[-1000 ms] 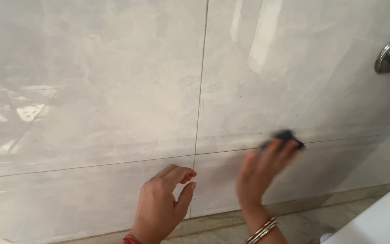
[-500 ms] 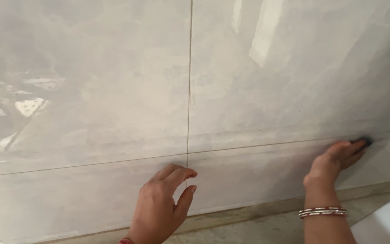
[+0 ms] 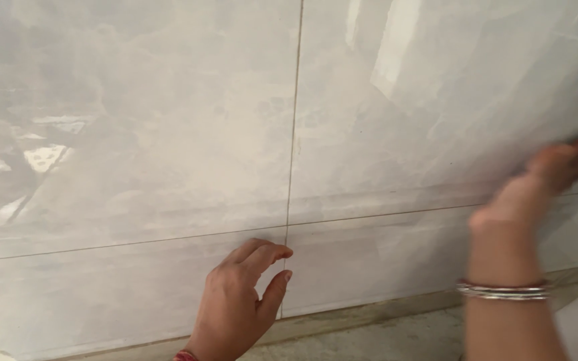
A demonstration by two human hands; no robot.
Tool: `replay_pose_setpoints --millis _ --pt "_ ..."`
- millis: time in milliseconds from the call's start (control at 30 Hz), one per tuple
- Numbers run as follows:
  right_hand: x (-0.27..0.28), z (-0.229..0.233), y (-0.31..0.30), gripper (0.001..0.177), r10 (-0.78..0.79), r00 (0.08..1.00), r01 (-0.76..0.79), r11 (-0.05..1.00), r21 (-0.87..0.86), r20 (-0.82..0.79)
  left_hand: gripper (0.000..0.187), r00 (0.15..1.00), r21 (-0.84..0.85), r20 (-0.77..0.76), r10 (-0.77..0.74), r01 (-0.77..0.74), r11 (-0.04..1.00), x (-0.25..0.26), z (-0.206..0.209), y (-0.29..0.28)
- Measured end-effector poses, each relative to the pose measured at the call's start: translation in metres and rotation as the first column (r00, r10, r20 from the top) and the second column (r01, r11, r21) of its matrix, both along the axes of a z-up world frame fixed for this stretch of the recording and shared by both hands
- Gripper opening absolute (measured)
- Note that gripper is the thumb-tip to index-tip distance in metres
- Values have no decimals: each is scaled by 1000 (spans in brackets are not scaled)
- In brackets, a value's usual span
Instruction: The person wipes down the sink and wall tiles with a cloth, then places the cloth in the sink basin and rubs their hands together.
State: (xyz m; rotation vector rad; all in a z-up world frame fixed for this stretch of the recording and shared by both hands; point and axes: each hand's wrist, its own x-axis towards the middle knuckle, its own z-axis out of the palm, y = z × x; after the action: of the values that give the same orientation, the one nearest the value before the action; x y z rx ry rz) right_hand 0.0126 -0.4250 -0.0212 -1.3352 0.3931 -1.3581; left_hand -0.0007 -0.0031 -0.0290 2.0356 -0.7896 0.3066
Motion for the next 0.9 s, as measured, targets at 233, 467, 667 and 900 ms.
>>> replay_pose_setpoints --millis 233,467,667,900 --pt "39 -22 189 64 -468 883 271 459 -846 30 19 992 -127 119 45 -29 991 1 4 -1" --pt "6 -142 205 28 -204 977 -63 -7 -998 -60 12 999 -140 26 24 -20 990 2 -6 -17" --pt "-12 -197 81 45 -588 782 -160 131 -978 -207 8 1000 -117 -31 5 -8 993 1 -16 -36" --pt "-12 -205 27 77 -450 791 304 877 -372 -416 7 999 -61 -28 -15 13 998 -1 -25 -40"
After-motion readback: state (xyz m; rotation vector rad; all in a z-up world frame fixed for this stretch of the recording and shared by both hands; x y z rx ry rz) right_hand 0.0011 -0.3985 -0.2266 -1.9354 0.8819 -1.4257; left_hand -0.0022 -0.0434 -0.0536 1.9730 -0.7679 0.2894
